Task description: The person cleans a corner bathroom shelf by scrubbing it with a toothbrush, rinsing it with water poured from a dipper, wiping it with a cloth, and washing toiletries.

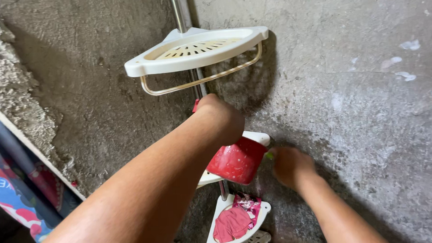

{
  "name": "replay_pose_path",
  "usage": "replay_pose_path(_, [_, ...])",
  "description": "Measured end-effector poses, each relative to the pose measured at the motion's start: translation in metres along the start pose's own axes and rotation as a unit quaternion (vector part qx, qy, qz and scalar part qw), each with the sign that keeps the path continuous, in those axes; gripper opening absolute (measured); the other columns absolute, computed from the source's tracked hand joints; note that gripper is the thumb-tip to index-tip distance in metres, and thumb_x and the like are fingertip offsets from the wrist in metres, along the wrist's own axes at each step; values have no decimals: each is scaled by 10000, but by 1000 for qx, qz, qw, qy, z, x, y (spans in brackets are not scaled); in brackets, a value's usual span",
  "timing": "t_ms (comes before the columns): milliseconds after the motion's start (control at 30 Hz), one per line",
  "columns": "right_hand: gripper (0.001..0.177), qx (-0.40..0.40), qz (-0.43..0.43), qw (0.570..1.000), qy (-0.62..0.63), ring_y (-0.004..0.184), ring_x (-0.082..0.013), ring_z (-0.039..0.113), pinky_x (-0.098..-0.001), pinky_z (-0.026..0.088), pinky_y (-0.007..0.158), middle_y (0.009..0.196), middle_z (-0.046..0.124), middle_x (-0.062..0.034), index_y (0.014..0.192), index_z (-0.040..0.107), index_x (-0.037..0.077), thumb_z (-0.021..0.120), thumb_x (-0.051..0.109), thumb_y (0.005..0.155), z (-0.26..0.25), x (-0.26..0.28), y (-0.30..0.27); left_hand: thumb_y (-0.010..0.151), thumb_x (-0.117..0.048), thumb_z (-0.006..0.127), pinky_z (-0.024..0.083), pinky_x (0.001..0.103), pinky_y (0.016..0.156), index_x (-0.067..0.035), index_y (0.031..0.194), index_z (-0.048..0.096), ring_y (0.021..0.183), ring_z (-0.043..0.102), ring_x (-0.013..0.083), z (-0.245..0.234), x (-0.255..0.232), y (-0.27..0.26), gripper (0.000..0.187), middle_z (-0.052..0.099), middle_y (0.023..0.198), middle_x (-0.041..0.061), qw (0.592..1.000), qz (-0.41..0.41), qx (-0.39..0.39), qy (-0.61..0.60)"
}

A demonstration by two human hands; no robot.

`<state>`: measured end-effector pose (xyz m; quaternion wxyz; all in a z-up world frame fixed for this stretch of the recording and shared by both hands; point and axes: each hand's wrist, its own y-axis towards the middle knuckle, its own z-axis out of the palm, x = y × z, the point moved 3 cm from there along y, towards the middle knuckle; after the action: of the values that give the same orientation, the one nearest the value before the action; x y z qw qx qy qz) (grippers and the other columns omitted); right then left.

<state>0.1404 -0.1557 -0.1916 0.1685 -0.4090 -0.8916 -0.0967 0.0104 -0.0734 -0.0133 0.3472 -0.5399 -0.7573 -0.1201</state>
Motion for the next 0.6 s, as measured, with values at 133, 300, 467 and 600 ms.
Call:
replay_pose_path(133, [410,35,-164,985,24,1165,-300,685,-419,541,1020,1277,715,-76,1274,725,328,500,187,961,23,28,1,948,-260,632,553,471,926,-164,1269,732,1188,677,294,22,18,-22,349,697,1308,96,1000,-18,0,-21])
replay_pose_path(300, [333,81,-140,987,21,1156,-272,694,-409,542,1017,1271,718,-63,1231,734,287,550,220,962,16,66,-2,950,-283,650,546,474,956,-184,1275,735,1191,694,286,43,42,-54,350,717,1305,84,995,-57,84,-7])
replay_pose_path(467, [318,79,-50,993,-74,1163,-281,706,-415,527,1056,1276,720,-120,1244,741,140,560,171,985,3,92,-15,935,-297,705,528,478,983,-202,1306,708,1208,682,282,56,56,-72,384,704,1325,70,986,-85,144,6])
replay_pose_path(600, [343,105,-128,986,24,1086,-239,734,-400,579,981,1225,723,-89,1312,648,179,436,173,1041,20,114,-41,926,-282,713,537,466,986,-227,1297,720,1194,694,287,63,62,-76,375,715,1311,68,977,-107,181,-20])
